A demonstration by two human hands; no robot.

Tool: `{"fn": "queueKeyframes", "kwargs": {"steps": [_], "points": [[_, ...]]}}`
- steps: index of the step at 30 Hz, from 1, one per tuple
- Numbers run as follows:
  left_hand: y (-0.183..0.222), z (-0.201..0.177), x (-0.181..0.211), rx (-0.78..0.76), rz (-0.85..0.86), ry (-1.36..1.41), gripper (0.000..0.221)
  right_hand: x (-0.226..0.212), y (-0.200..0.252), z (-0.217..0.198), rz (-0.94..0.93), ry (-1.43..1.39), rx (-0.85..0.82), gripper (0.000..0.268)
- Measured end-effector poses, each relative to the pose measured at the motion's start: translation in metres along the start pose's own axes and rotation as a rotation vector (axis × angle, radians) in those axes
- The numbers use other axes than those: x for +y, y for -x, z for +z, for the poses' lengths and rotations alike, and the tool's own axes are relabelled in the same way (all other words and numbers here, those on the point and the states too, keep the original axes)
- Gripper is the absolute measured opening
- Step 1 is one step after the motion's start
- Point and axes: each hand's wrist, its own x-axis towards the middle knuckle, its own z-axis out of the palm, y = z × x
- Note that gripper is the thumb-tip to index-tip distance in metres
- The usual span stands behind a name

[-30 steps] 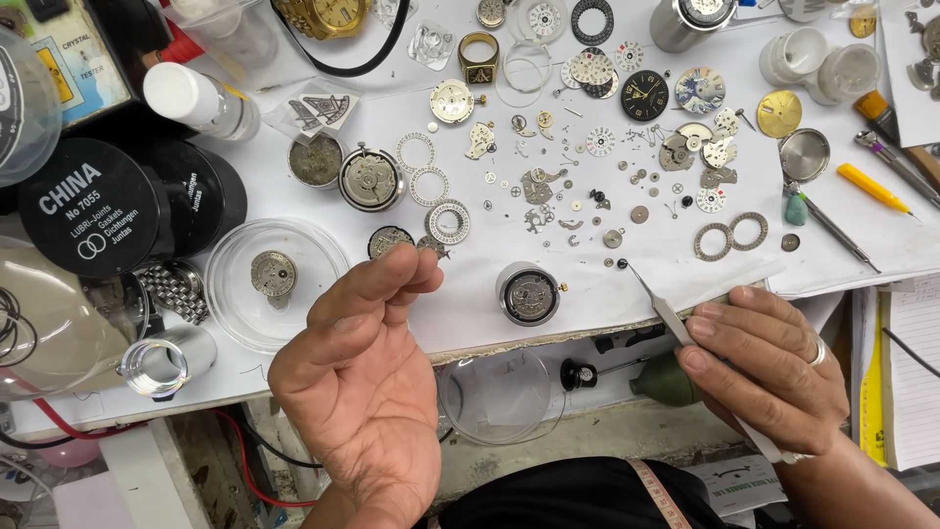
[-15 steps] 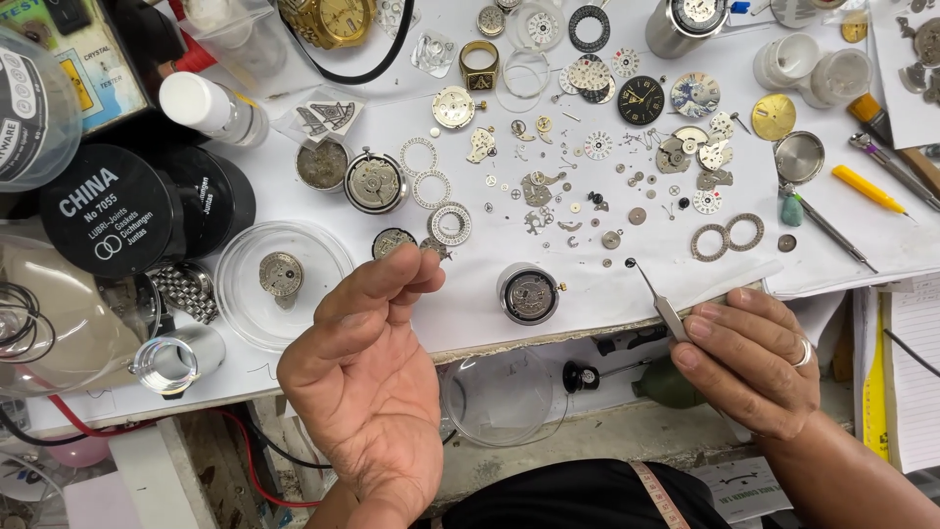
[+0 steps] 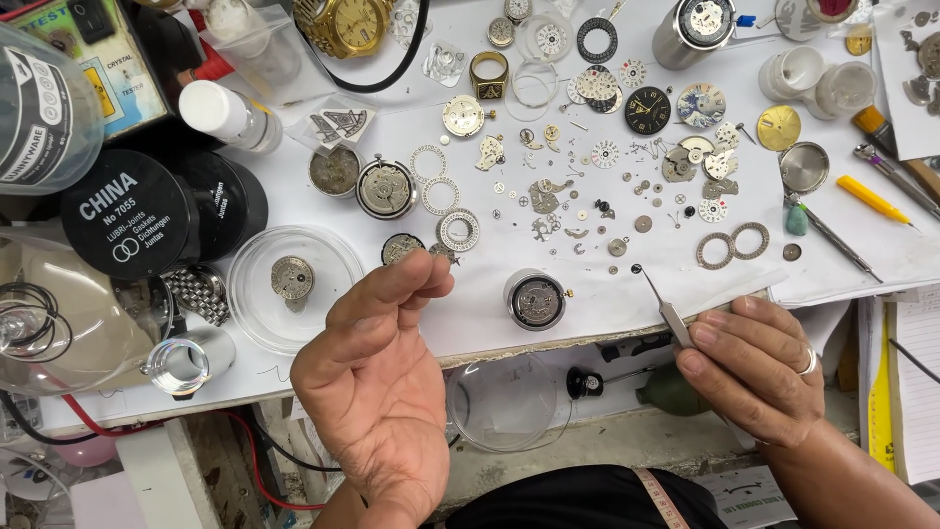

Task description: Repairing a watch movement by picking up and placing tiny components using tweezers.

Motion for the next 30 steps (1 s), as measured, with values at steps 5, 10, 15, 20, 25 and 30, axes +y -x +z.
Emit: {"fn": "queueKeyframes", "kwargs": {"steps": [5, 10, 15, 20, 25, 30], "points": [[0.000, 0.001, 0.001, 0.004, -0.010, 0.017, 0.072, 0.000, 0.003, 0.000, 0.005, -0.004, 0.007, 0.021], [0.000, 0.000, 0.000, 0.000, -0.003, 0.009, 0.072, -0.003, 0.001, 0.000, 0.041, -0.009, -0.001, 0.021], [-0.001, 0.000, 0.000, -0.008, 0.002, 0.010, 0.073, -0.004, -0.001, -0.001, 0.044, -0.015, -0.007, 0.020], [-0.003, 0.001, -0.001, -0.017, 0.010, -0.001, 0.075, -0.012, -0.010, -0.003, 0.121, -0.034, 0.014, 0.023], [-0.010, 0.000, 0.003, -0.036, 0.044, 0.010, 0.082, -0.033, -0.026, 0.002, 0.231, -0.142, 0.184, 0.015], [-0.014, 0.001, 0.015, -0.191, -0.025, -0.334, 0.089, -0.050, -0.019, -0.030, 0.492, -0.467, -0.078, 0.042]]}}
